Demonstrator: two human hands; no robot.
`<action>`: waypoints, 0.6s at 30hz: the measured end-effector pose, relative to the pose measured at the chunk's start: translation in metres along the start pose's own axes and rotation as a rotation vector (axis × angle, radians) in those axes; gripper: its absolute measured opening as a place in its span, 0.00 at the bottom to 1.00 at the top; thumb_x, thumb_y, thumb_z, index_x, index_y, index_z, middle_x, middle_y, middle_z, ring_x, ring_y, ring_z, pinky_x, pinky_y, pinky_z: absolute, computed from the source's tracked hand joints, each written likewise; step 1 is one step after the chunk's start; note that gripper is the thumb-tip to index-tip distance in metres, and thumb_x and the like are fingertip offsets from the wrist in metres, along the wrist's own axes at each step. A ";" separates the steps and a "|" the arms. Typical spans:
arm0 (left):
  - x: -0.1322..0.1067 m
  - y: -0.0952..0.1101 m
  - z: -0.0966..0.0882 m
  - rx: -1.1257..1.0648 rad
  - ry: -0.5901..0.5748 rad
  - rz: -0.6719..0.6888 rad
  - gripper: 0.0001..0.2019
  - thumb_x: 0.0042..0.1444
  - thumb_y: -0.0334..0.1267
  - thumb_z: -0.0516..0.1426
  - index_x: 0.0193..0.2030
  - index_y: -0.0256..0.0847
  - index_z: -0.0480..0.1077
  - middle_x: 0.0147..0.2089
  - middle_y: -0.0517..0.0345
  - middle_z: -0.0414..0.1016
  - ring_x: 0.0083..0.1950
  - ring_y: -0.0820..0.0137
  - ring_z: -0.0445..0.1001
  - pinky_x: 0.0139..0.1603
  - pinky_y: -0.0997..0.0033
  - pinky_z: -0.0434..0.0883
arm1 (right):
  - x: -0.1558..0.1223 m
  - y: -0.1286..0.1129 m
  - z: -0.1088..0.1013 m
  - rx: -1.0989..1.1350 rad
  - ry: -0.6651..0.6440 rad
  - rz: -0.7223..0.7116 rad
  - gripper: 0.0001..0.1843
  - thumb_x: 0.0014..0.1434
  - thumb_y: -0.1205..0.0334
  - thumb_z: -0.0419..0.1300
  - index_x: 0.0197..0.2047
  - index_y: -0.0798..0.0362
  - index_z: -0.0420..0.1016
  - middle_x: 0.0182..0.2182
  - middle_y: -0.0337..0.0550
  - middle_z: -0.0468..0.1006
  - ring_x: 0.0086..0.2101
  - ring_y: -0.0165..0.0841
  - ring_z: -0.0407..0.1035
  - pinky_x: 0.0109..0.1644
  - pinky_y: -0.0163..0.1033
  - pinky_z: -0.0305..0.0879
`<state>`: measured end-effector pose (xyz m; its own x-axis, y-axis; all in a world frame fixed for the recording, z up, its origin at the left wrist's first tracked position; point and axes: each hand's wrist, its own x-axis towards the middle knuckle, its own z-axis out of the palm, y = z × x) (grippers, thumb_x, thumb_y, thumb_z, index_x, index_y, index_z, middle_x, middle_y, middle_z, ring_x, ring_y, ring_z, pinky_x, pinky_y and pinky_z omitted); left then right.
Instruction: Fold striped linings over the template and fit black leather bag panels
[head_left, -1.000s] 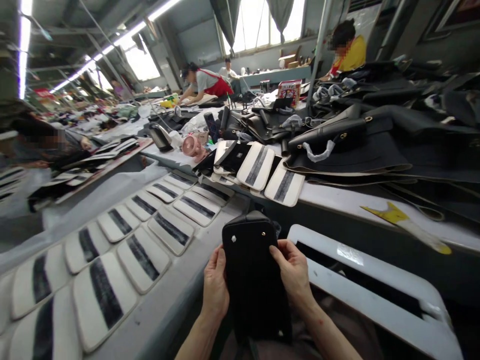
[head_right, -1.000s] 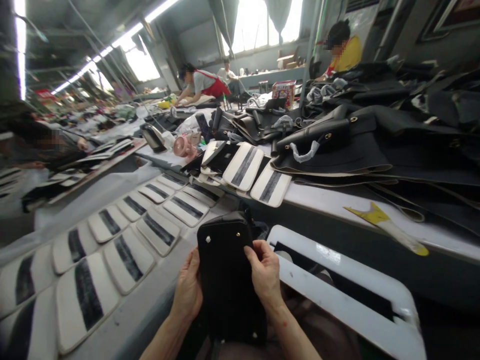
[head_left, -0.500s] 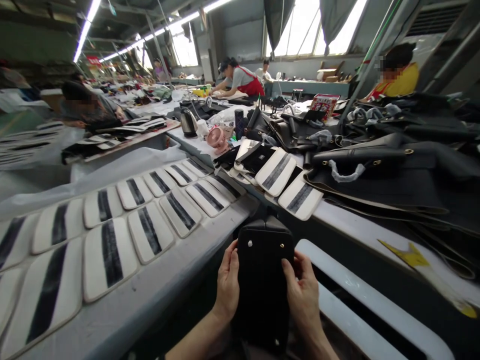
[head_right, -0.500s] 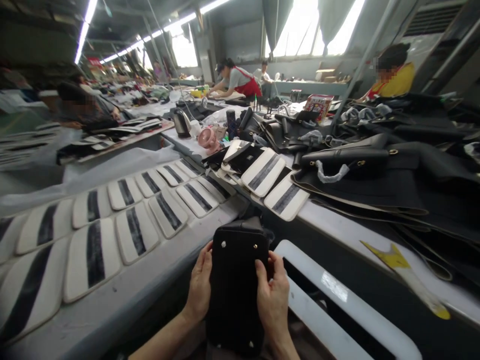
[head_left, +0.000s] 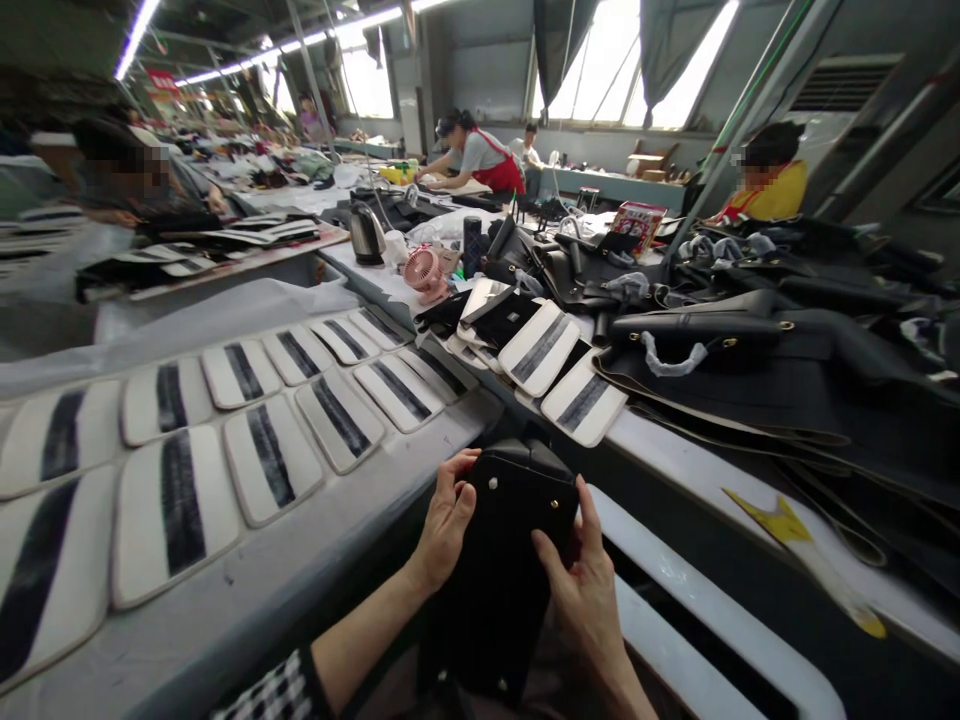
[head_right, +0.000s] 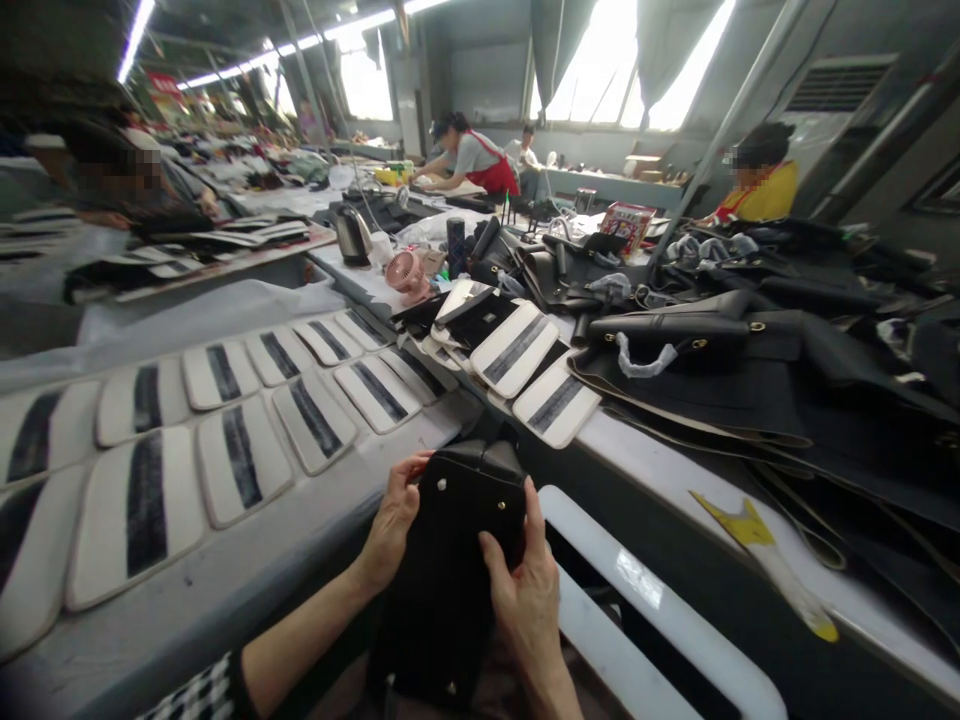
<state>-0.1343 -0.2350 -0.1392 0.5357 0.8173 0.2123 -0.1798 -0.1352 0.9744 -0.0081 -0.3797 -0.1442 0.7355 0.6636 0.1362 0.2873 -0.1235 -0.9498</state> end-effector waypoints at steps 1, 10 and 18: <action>0.003 0.001 0.001 -0.022 -0.029 -0.001 0.20 0.66 0.53 0.49 0.56 0.44 0.63 0.61 0.50 0.64 0.59 0.62 0.66 0.60 0.62 0.62 | 0.000 0.002 -0.001 0.016 -0.013 0.011 0.42 0.60 0.53 0.60 0.72 0.43 0.44 0.55 0.47 0.74 0.52 0.42 0.72 0.51 0.47 0.72; 0.050 0.019 -0.007 -0.024 -0.196 -0.053 0.16 0.66 0.53 0.49 0.42 0.41 0.65 0.42 0.57 0.71 0.42 0.70 0.68 0.46 0.70 0.65 | 0.004 0.008 -0.006 0.024 -0.127 -0.094 0.39 0.61 0.54 0.60 0.70 0.41 0.47 0.47 0.44 0.77 0.36 0.35 0.74 0.38 0.40 0.73; 0.101 0.038 -0.018 0.163 -0.650 -0.239 0.10 0.49 0.40 0.60 0.37 0.39 0.72 0.35 0.60 0.69 0.38 0.71 0.67 0.40 0.72 0.64 | 0.026 -0.018 -0.016 -0.290 -0.032 -0.452 0.13 0.60 0.59 0.63 0.48 0.49 0.71 0.43 0.45 0.69 0.42 0.37 0.65 0.44 0.45 0.65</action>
<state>-0.1018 -0.1480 -0.0825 0.9379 0.3422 -0.0568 0.1026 -0.1172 0.9878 0.0157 -0.3713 -0.1192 0.4813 0.7196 0.5006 0.7318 -0.0156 -0.6813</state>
